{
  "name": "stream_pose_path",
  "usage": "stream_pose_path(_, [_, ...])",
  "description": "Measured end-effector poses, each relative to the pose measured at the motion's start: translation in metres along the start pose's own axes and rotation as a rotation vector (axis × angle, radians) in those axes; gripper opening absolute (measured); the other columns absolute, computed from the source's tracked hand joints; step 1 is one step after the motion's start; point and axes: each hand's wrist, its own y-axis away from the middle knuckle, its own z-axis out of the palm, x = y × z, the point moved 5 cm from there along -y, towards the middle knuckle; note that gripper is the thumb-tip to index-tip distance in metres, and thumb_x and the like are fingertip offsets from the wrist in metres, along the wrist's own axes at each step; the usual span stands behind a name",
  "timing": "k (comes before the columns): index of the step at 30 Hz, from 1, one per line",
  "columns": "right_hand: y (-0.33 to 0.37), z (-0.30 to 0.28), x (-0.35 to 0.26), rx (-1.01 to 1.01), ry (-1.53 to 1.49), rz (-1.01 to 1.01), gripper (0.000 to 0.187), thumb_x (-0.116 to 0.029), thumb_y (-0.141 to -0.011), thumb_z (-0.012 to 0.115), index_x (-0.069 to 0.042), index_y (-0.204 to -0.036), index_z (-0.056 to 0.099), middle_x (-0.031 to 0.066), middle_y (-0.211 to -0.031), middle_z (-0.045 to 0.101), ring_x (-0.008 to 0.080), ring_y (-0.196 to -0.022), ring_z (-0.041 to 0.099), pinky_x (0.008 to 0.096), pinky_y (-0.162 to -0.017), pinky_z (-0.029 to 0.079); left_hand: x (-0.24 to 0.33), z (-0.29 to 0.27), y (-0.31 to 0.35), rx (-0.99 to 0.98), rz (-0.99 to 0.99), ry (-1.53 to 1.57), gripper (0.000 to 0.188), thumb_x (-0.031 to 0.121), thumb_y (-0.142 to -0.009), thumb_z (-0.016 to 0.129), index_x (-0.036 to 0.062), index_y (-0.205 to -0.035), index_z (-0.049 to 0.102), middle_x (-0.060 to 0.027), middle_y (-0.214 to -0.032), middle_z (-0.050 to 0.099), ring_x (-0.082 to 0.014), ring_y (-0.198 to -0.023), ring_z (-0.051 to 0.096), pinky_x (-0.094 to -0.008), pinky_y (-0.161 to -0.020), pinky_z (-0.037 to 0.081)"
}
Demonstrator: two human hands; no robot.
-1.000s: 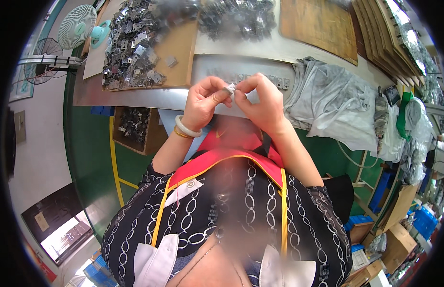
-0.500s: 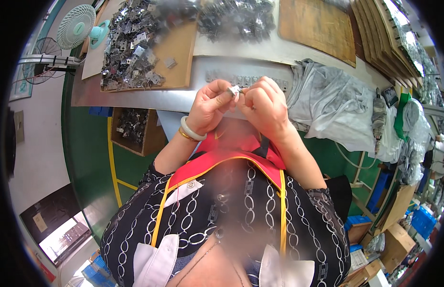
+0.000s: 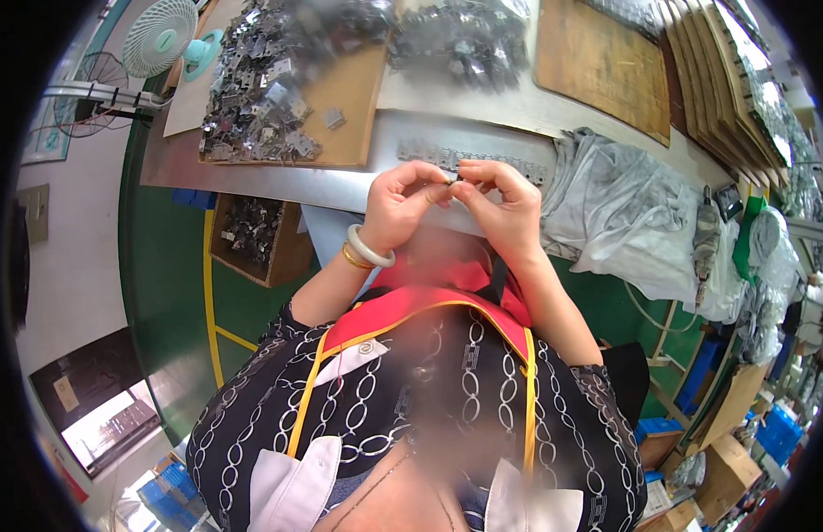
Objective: The person assembles small metal components into a plastic tray by hand.
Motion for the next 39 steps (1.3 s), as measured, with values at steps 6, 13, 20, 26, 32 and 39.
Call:
stream_pose_path(6, [-0.003,0.012,-0.021,-0.018,0.357,-0.159,0.02,0.0,-0.08,0.082,-0.002,-0.098,0.072,0.0081,-0.093,0.075,0.0115,-0.075,0.064,0.0261,-0.071,0.052,0.005,-0.012,0.002,-0.037,0.093,-0.354,0.01,-0.003,-0.094,0.068,-0.0041,-0.103,0.069,-0.0073,-0.099,0.069,-0.0138,-0.084,0.069,-0.0268,-0.076,0.056])
stream_pose_path(13, [-0.003,0.002,0.002,0.102,0.212,0.009,0.017,-0.004,-0.087,0.08,-0.001,-0.099,0.068,0.0021,-0.087,0.072,0.0056,-0.073,0.061,0.0229,-0.069,0.051,0.028,-0.078,-0.034,0.311,0.186,-0.796,0.018,0.008,-0.091,0.07,-0.0005,-0.106,0.073,-0.0139,-0.09,0.073,-0.0229,-0.081,0.07,-0.0343,-0.073,0.056])
stream_pose_path(20, [-0.014,-0.002,0.023,0.099,0.225,0.043,0.016,-0.003,-0.091,0.076,0.0,-0.103,0.067,0.0006,-0.088,0.071,0.0052,-0.078,0.062,0.0211,-0.072,0.051,0.021,-0.111,-0.052,0.342,0.253,-0.928,0.015,0.006,-0.09,0.068,0.0003,-0.103,0.074,-0.0173,-0.091,0.074,-0.0295,-0.086,0.072,-0.0369,-0.075,0.057])
stream_pose_path(26, [-0.01,-0.008,0.031,0.088,0.23,0.122,0.014,-0.004,-0.092,0.075,0.0,-0.103,0.067,0.0002,-0.087,0.07,0.0048,-0.078,0.061,0.0214,-0.072,0.051,0.021,-0.079,-0.036,0.194,0.331,-1.056,0.018,0.009,-0.083,0.073,0.0039,-0.101,0.074,-0.014,-0.095,0.072,-0.0308,-0.086,0.07,-0.0404,-0.079,0.056])
stream_pose_path(32, [-0.009,0.004,0.023,0.039,0.278,0.064,0.011,-0.003,-0.09,0.075,0.001,-0.1,0.069,0.0021,-0.087,0.072,0.0057,-0.074,0.06,0.0229,-0.07,0.05,-0.012,-0.047,-0.034,0.037,0.379,-1.222,0.029,0.017,-0.078,0.08,0.0079,-0.104,0.073,-0.0105,-0.096,0.068,-0.0296,-0.095,0.064,-0.0408,-0.084,0.053])
stream_pose_path(39, [-0.004,0.0,0.025,0.027,0.303,0.084,0.013,-0.003,-0.088,0.075,0.0,-0.1,0.07,0.0026,-0.087,0.073,0.007,-0.073,0.059,0.0239,-0.07,0.05,-0.029,-0.051,-0.039,0.132,0.377,-1.162,0.016,0.015,-0.079,0.078,0.0035,-0.09,0.073,-0.0144,-0.09,0.07,-0.0355,-0.091,0.063,-0.0444,-0.082,0.052])
